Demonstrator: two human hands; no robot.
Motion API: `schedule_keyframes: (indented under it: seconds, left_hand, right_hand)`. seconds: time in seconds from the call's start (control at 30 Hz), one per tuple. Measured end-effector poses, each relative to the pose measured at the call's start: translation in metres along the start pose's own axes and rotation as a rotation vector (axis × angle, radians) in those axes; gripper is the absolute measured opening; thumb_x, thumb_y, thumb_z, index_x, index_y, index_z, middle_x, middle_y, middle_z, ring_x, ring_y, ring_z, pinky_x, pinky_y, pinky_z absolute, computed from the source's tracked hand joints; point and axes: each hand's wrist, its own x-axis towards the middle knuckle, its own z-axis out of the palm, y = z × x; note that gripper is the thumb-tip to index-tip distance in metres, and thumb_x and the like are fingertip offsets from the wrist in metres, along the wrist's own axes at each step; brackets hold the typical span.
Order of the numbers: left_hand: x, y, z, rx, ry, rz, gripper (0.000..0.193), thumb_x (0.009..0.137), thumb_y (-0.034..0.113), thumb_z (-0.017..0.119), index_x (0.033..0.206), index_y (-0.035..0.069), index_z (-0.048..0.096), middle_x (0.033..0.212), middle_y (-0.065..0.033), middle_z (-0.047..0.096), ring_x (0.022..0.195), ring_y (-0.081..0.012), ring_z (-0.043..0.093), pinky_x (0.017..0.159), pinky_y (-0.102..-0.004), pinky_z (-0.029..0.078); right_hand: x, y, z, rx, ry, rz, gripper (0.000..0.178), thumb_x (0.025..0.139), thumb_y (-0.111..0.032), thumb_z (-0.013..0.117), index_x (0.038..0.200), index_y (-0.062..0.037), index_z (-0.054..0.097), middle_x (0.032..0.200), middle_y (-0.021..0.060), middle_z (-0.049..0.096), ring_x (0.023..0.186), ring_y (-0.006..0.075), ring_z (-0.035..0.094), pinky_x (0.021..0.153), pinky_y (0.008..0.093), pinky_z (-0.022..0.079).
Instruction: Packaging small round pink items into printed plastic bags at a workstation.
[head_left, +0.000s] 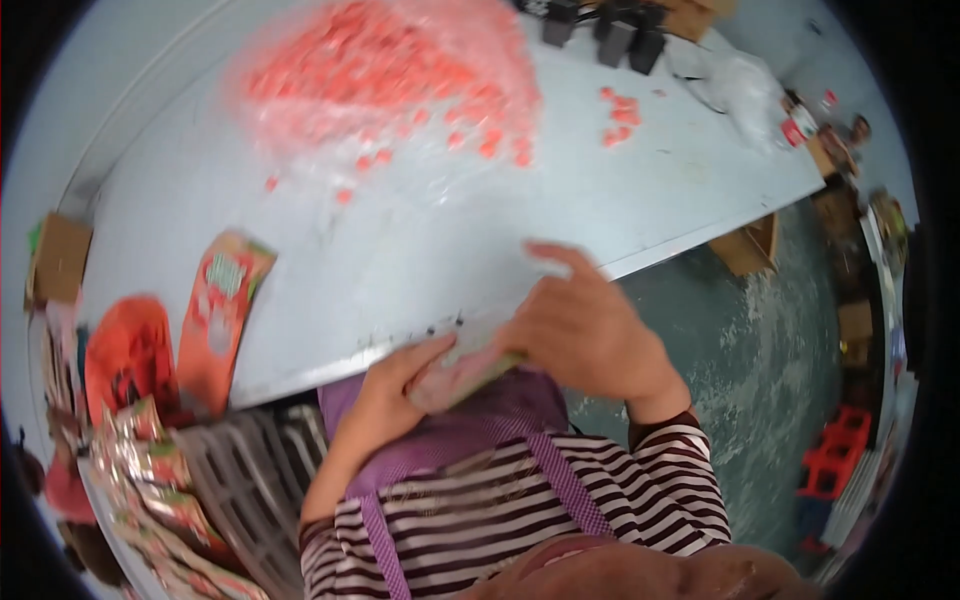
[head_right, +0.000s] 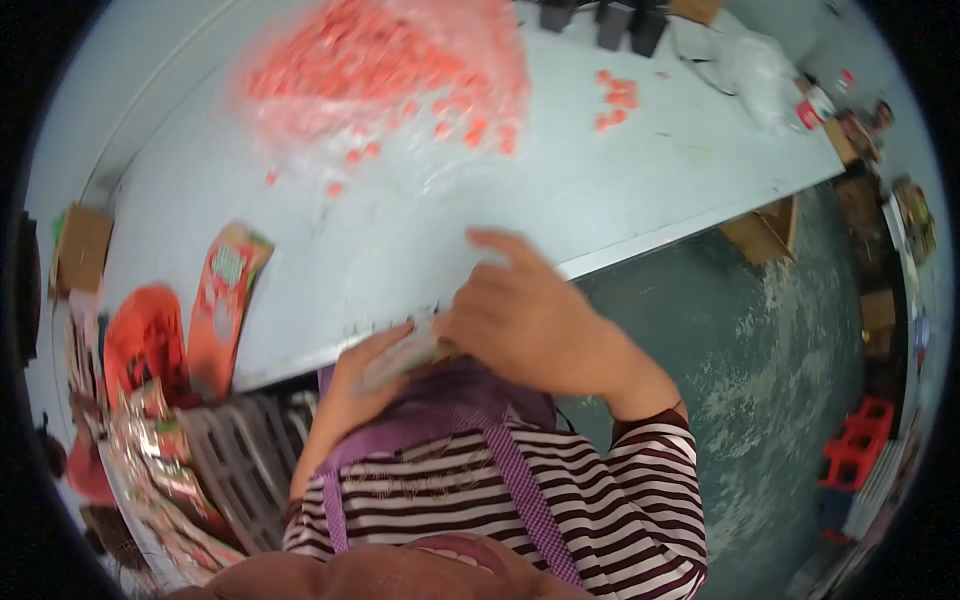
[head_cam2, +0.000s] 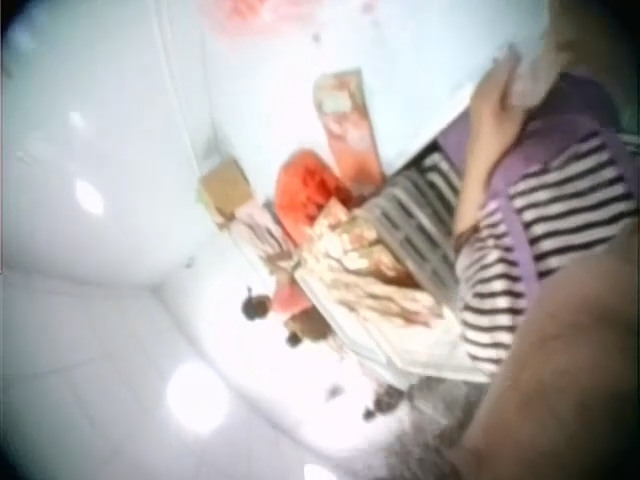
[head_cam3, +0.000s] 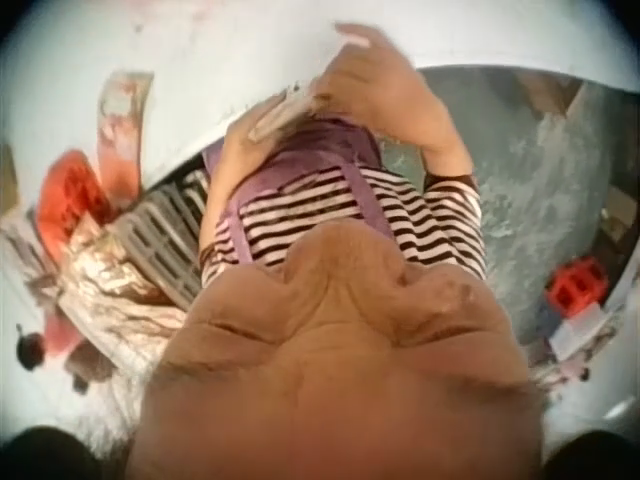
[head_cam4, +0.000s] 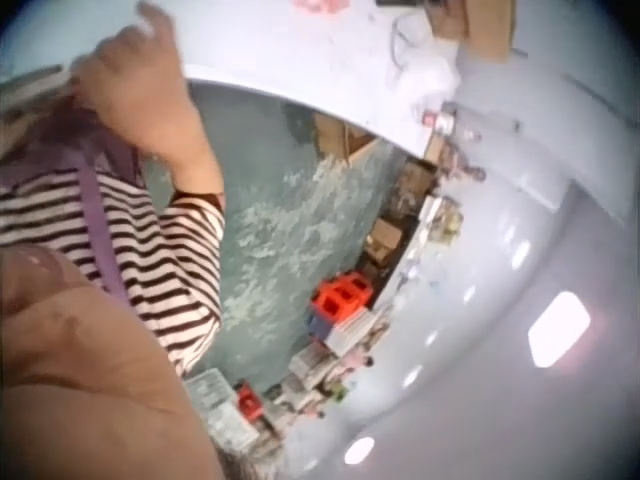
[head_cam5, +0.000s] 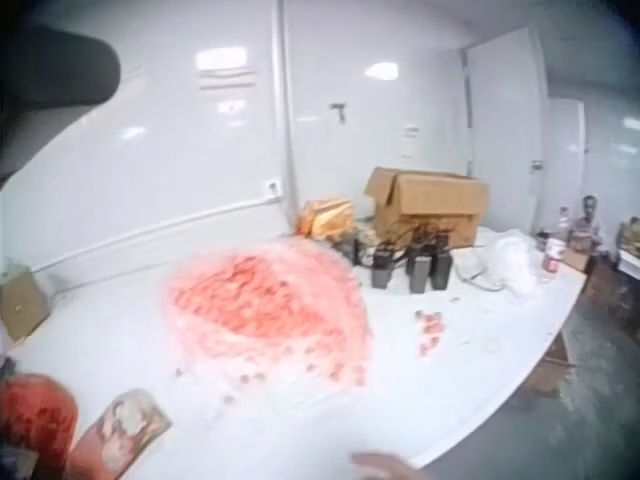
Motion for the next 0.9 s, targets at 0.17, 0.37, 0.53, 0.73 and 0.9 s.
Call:
schedule_keyframes:
  seconds: [0.17, 0.37, 0.53, 0.73, 0.9]
  left_hand:
    - [-0.011, 0.003, -0.006, -0.158, 0.183, -0.151, 0.051, 0.074, 0.001, 0.067, 0.122, 0.0, 0.051, 0.112, -0.0137, 0.06, 0.096, -0.0193, 0.059, 0.081, -0.0284, 0.047]
    - [-0.039, 0.023, -0.035, -0.379, 0.504, -0.342, 0.033, 0.077, 0.001, 0.068, 0.108, -0.003, 0.056, 0.088, -0.0009, 0.063, 0.073, -0.0043, 0.054, 0.063, -0.0191, 0.044]
    - [-0.103, 0.076, -0.058, -0.251, 1.191, -0.032, 0.026, 0.078, 0.002, 0.068, 0.102, -0.001, 0.058, 0.082, -0.0011, 0.063, 0.07, -0.0078, 0.058, 0.06, -0.0216, 0.046]
    - [-0.226, 0.125, -0.101, 0.808, 1.992, -0.245, 0.013, 0.079, 0.003, 0.066, 0.089, -0.003, 0.06, 0.077, -0.0021, 0.063, 0.08, -0.0093, 0.059, 0.066, -0.021, 0.046]
    - [-0.377, 0.119, -0.128, 0.979, 1.967, -0.232, 0.027, 0.082, 0.012, 0.066, 0.102, -0.002, 0.055, 0.091, -0.0037, 0.064, 0.082, -0.0093, 0.058, 0.073, -0.022, 0.043]
  right_hand:
    - [0.015, 0.061, 0.009, 0.178, 0.314, 0.268, 0.023, 0.075, -0.01, 0.061, 0.096, -0.0009, 0.061, 0.091, 0.011, 0.061, 0.086, 0.0289, 0.058, 0.093, 0.0461, 0.041]
    - [-0.042, 0.144, 0.103, -0.337, -0.249, 0.446, 0.049, 0.086, -0.023, 0.055, 0.132, -0.0124, 0.043, 0.138, 0.0142, 0.038, 0.129, 0.0309, 0.031, 0.107, 0.0476, 0.018]
    - [-0.055, 0.153, 0.108, -0.405, -0.252, 0.356, 0.045, 0.092, -0.026, 0.045, 0.135, -0.013, 0.039, 0.141, 0.0143, 0.035, 0.131, 0.0304, 0.028, 0.107, 0.0472, 0.015]
    - [-0.057, 0.165, 0.112, -0.392, -0.264, 0.349, 0.044, 0.094, -0.029, 0.043, 0.136, -0.0152, 0.039, 0.142, 0.014, 0.034, 0.13, 0.033, 0.029, 0.106, 0.048, 0.017]
    - [-0.06, 0.178, 0.116, -0.429, -0.27, 0.321, 0.045, 0.094, -0.034, 0.04, 0.136, -0.016, 0.039, 0.142, 0.0126, 0.034, 0.13, 0.0321, 0.03, 0.105, 0.0481, 0.017]
